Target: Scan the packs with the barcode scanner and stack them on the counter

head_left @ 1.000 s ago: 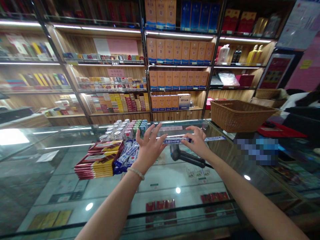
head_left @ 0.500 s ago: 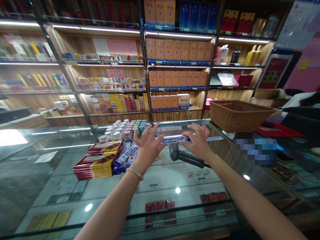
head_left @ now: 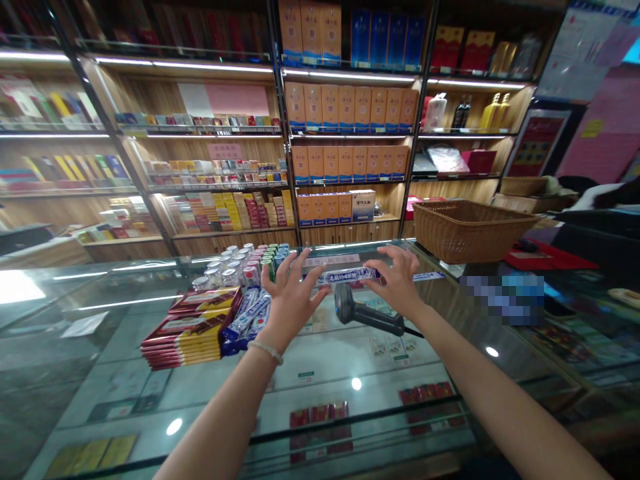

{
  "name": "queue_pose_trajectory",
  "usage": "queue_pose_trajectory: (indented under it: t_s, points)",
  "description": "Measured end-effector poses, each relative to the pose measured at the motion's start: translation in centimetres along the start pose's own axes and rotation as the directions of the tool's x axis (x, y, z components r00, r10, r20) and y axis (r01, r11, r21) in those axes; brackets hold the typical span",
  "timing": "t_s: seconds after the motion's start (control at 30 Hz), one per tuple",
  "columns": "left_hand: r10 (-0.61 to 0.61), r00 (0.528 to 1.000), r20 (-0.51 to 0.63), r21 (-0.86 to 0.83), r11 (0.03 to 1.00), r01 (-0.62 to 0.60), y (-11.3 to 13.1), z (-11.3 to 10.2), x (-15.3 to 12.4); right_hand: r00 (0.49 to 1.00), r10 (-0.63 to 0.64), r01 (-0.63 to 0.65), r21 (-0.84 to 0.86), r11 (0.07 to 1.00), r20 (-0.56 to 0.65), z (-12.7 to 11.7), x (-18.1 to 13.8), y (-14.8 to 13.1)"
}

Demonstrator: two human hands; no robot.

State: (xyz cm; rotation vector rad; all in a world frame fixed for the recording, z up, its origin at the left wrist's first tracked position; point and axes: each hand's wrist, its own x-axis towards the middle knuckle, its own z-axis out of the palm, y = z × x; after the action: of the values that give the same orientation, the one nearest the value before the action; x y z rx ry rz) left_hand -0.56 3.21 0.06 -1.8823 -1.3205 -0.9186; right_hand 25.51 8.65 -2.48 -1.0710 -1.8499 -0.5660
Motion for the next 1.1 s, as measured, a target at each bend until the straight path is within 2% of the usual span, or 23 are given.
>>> queue_pose_trajectory:
  t_s: [0.13, 0.37, 0.57, 0.8, 1.1]
  points:
    - [0.001, 1.0, -0.025, 0.018, 1.0, 0.0, -0.4, 0.0, 0.0, 1.0, 0.024, -0.024, 0.001, 1.0, 0.018, 0.0, 0.0, 0.3]
    - [-0.04, 0.999, 0.007, 0.002, 0.999, 0.04, -0.3, 0.0, 0.1, 0.998, 0.06, -0.06, -0.009, 0.998, 0.025, 0.1, 0.2, 0.5]
    - [-0.107, 0.993, 0.058, -0.032, 0.993, 0.109, 0.7, -0.7, 1.7, 0.995, 0.094, -0.096, 0.039, 0.995, 0.041, -1.4, 1.9, 1.3]
    - [-0.107, 0.987, 0.122, -0.077, 0.99, 0.116, 4.8, -1.1, 4.9, 0.994, 0.074, -0.074, 0.0, 0.997, 0.075, -4.7, 2.5, 5.5]
    - [-0.038, 0.97, 0.24, -0.194, 0.977, 0.086, 11.4, 1.9, 6.8, 0.989, 0.086, -0.068, -0.145, 0.987, 0.117, -8.3, -0.4, 12.4]
